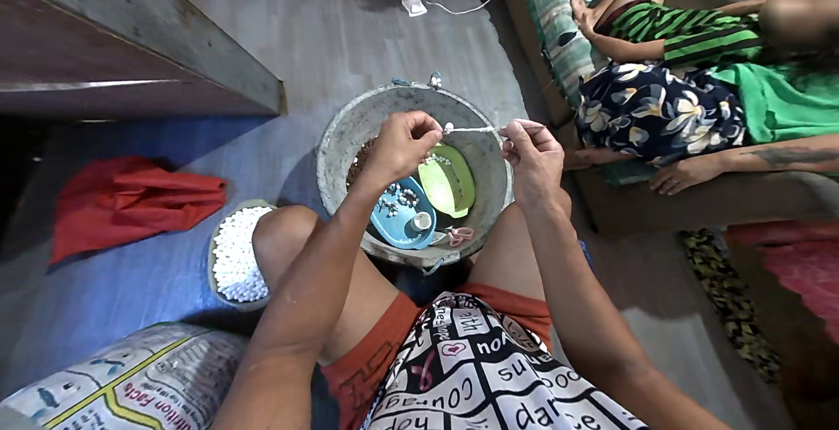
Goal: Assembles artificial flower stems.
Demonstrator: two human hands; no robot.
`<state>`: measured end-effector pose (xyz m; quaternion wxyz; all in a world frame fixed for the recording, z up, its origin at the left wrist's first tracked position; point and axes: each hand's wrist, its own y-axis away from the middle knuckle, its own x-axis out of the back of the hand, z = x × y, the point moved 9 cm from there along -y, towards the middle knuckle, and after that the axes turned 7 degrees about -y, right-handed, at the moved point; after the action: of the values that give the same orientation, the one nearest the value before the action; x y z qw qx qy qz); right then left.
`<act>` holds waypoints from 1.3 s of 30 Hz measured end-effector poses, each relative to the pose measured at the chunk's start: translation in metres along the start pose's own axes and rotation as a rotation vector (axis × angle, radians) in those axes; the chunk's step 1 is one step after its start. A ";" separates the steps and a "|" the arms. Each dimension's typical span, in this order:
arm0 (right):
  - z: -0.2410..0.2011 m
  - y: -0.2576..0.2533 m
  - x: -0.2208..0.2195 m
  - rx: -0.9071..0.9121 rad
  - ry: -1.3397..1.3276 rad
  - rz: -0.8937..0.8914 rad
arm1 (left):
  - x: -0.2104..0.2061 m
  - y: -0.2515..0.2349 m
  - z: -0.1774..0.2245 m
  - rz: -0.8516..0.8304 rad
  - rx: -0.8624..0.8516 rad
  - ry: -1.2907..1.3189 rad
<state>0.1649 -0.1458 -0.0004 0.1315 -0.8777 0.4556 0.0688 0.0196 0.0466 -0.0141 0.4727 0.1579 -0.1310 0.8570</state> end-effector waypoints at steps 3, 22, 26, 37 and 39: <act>-0.005 0.001 -0.003 0.010 -0.017 0.007 | -0.001 0.000 0.000 -0.004 -0.005 -0.023; 0.156 0.034 0.011 -0.246 0.757 -0.210 | 0.013 -0.016 -0.021 0.103 0.105 0.262; 0.230 0.058 0.017 -0.410 0.953 -0.260 | 0.013 -0.022 -0.029 0.144 0.132 0.367; 0.183 0.031 -0.015 -0.340 0.518 -0.118 | 0.011 -0.024 -0.033 0.177 0.222 0.643; 0.132 -0.012 -0.041 -0.148 0.264 -0.168 | 0.008 -0.026 -0.035 0.199 0.229 0.751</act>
<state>0.1514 -0.0681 -0.1147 0.0107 -0.9215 0.3875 -0.0247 0.0328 0.0796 -0.0408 0.3818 -0.1279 0.1323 0.9057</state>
